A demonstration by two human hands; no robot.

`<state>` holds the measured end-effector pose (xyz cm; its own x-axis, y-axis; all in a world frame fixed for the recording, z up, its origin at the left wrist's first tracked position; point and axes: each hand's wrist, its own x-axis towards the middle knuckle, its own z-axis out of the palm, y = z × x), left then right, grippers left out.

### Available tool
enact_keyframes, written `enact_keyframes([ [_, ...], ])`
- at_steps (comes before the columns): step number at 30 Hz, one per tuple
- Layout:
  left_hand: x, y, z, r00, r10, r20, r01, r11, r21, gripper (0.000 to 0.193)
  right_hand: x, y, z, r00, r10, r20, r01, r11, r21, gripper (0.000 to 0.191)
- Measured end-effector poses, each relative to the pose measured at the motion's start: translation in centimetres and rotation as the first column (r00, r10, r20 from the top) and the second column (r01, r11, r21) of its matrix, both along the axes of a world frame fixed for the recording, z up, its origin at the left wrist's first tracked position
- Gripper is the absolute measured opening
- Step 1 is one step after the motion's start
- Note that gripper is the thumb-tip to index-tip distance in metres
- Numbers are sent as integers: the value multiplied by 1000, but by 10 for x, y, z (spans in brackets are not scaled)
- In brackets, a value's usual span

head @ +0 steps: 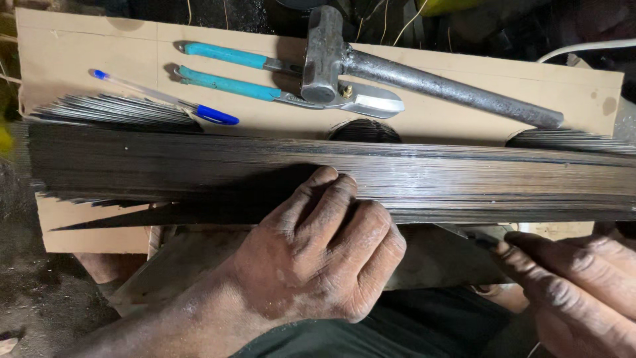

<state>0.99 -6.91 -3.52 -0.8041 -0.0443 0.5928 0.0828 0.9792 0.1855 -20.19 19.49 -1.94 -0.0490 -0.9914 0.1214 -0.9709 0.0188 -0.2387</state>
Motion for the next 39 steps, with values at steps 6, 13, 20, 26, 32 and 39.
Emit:
enact_keyframes([
  [6, 0, -1, 1, 1000, 3, -25, -3, 1000, 8, 15, 12, -35, 18, 997, 11, -78, -5, 997, 76, 31],
  [13, 1, -4, 0, 998, -66, 24, 63, 992, 106, 18, 26, -53, 27, 968, 134, -211, -128, 991, 44, 22],
  [20, 3, -8, 1, 998, -62, -12, 63, 983, 170, 10, 26, -32, 28, 882, 293, -370, -220, 949, 227, 31],
  [26, 6, -6, -6, 998, -51, -28, 54, 991, 119, 9, 31, -14, 13, 675, 476, -564, -291, 874, 389, 48],
  [32, 5, -4, -14, 999, -53, -13, 54, 990, 133, 9, 27, -12, 14, 842, 352, -410, -289, 934, 210, 35],
  [39, 6, -2, -16, 998, -39, -51, 45, 992, 122, 10, -2, 28, 6, 993, 73, -96, -64, 994, 92, 32],
])
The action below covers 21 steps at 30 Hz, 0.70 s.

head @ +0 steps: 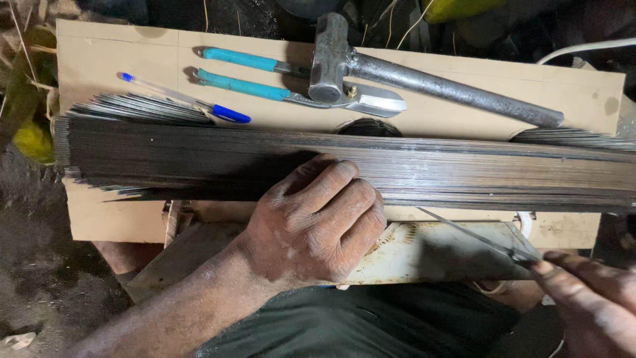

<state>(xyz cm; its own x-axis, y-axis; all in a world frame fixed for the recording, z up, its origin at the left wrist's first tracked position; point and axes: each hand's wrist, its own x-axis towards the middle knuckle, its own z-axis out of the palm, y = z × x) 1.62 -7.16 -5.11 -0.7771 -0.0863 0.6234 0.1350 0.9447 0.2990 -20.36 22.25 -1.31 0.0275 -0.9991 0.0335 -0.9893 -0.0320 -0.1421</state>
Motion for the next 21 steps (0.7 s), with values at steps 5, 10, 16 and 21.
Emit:
enact_keyframes([
  [5, -1, -5, 1, 999, -25, 33, 25, 999, 22, 11, -5, 37, -30, 912, -265, 314, 335, 922, -195, 34],
  [10, -6, -8, 4, 995, -62, 73, 53, 992, 116, 8, 11, 36, -46, 804, -350, 481, 470, 869, -154, 38],
  [16, -11, -7, 4, 996, -33, 84, 23, 994, 111, 9, -13, 14, -22, 964, -130, 232, 149, 987, -66, 48],
  [21, -9, -3, 0, 997, -2, 83, -8, 994, 113, 6, -10, 16, -28, 909, -219, 353, 293, 941, -171, 49],
])
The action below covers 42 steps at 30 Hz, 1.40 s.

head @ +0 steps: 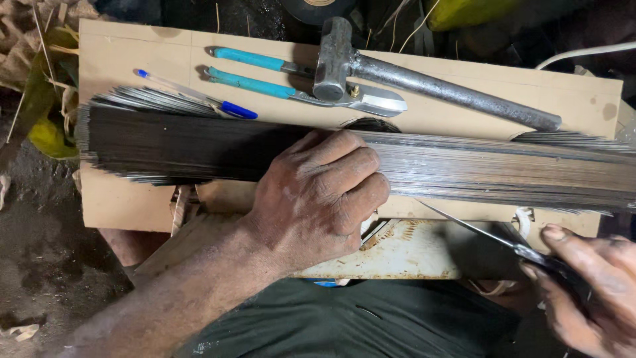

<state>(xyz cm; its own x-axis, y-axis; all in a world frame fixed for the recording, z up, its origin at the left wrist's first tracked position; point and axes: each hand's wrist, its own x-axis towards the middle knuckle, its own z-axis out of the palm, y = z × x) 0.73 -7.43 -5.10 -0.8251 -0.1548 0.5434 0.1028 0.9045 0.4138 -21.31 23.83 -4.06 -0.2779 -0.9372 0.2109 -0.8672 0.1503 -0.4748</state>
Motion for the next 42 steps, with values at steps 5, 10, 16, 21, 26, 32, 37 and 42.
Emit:
enact_keyframes([
  [5, 4, 3, -6, 997, 1, -74, -7, 998, -70, 6, -3, 14, -2, 979, 17, -204, -16, 1000, 3, 42],
  [10, 9, 0, -10, 998, -29, -62, 16, 977, -212, 10, -19, 16, -41, 923, -243, -298, 153, 943, -297, 28],
  [16, 37, -12, -5, 968, 13, -250, -72, 970, -230, 21, -37, 36, -71, 885, -373, -278, 247, 883, -399, 18],
  [21, 54, -23, -8, 991, -17, -135, -7, 984, -177, 19, -42, 41, -79, 889, -339, -307, 193, 887, -420, 14],
  [26, 54, -19, -13, 991, 60, -117, -66, 996, -52, 13, -45, 32, -77, 885, -291, -362, 146, 914, -378, 17],
  [32, 62, -24, -15, 999, 26, -29, -28, 998, -55, 10, -34, 10, -62, 854, -281, -438, 123, 927, -354, 22],
  [37, 66, -33, -18, 995, -92, -26, 88, 989, -118, 6, -25, 6, -47, 827, -254, -501, 176, 964, -197, 26],
  [42, 67, -37, -20, 995, -101, -16, 97, 980, -175, 4, -11, 6, -58, 761, -345, -549, 246, 937, -248, 21],
])
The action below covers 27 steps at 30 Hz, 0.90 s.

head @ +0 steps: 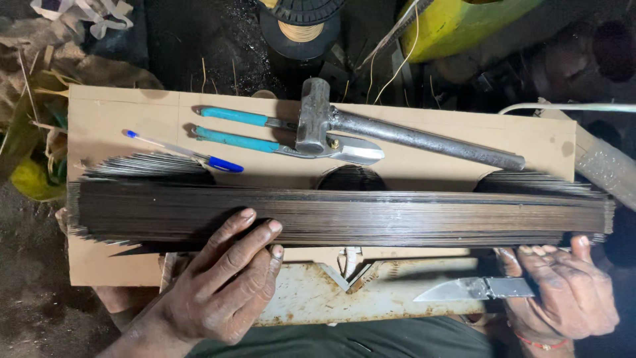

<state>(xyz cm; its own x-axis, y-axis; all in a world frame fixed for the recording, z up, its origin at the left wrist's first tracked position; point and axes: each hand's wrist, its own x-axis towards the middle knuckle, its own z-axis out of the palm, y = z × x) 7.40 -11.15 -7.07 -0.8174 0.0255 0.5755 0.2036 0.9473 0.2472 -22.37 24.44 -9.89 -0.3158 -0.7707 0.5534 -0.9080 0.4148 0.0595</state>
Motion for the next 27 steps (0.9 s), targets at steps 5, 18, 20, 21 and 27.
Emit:
enact_keyframes([
  [5, 1, 0, 1, 1000, 12, 24, -11, 999, -48, 4, -2, -1, 0, 1000, 10, 24, -10, 1000, -3, 22],
  [18, 2, 0, -4, 990, 131, 49, -129, 990, -56, 10, -7, -28, 21, 996, 18, 90, -28, 994, 106, 26],
  [20, 8, 8, -6, 985, 161, 65, -158, 986, -50, 10, -3, -31, 22, 995, 24, 100, -22, 1000, -16, 29],
  [21, 9, 9, -7, 979, 183, 86, -177, 982, -72, 7, -1, -32, 25, 992, 11, 128, -10, 1000, -9, 28],
  [27, 48, -19, -6, 952, 306, -20, -293, 889, -352, 20, 14, -31, 42, 984, 13, 178, -7, 999, -33, 21],
])
